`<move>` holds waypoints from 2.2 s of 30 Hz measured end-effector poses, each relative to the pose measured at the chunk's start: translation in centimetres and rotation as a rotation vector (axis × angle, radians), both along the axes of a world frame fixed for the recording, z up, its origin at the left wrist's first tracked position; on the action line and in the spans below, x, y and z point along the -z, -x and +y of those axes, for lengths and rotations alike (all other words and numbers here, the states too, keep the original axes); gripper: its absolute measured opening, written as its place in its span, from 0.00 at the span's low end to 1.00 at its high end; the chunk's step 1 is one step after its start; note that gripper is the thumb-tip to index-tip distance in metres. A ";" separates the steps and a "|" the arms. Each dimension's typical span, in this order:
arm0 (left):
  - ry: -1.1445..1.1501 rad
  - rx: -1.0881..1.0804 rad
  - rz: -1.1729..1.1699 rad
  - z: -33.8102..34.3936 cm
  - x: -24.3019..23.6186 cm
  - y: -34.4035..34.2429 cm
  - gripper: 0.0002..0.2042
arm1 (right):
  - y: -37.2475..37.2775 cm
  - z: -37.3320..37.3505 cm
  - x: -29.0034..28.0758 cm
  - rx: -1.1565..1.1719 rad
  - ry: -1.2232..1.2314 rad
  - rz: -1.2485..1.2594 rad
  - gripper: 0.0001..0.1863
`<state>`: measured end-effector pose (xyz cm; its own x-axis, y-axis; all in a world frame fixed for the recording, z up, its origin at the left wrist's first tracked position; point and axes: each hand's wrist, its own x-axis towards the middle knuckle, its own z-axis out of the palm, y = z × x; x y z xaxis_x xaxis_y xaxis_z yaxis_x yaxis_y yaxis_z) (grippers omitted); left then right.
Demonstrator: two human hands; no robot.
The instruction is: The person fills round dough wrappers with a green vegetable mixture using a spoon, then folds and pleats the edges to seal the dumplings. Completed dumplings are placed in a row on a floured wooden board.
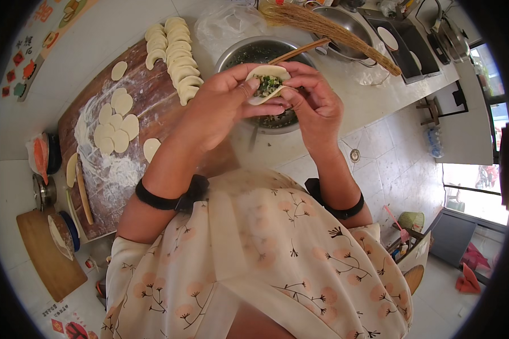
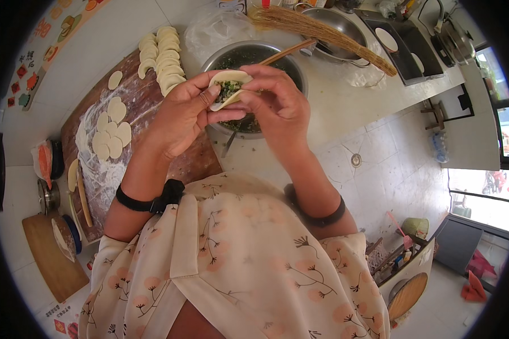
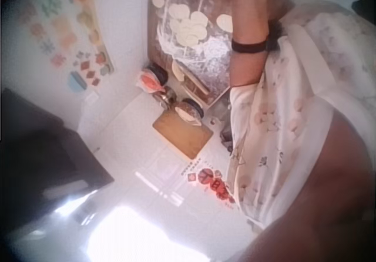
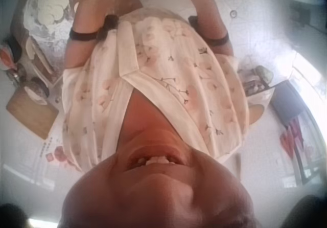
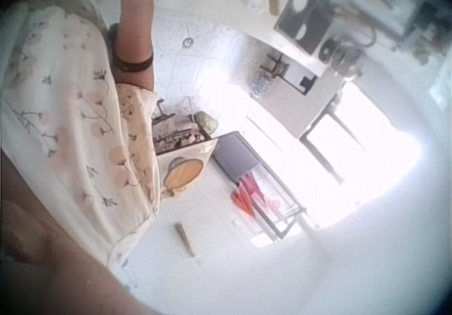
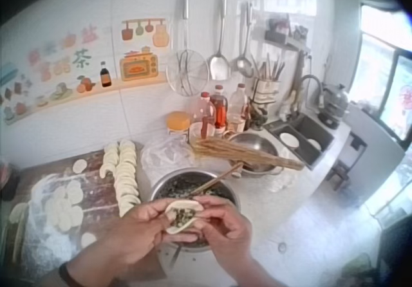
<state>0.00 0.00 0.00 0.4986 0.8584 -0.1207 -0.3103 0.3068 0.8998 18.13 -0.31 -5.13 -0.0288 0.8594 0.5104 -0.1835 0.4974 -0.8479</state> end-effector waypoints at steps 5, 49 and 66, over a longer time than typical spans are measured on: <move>-0.015 -0.037 -0.003 0.6 0.3 -0.6 0.16 | -0.2 -0.1 -0.2 0.029 0.053 0.017 0.09; -0.284 -0.267 0.058 0.6 1.6 -2.9 0.09 | -0.1 -0.4 -1.0 0.372 -0.075 -0.097 0.07; -0.328 -0.278 -0.026 0.8 1.8 -3.2 0.07 | -0.3 0.3 -1.3 0.504 -0.252 -0.348 0.08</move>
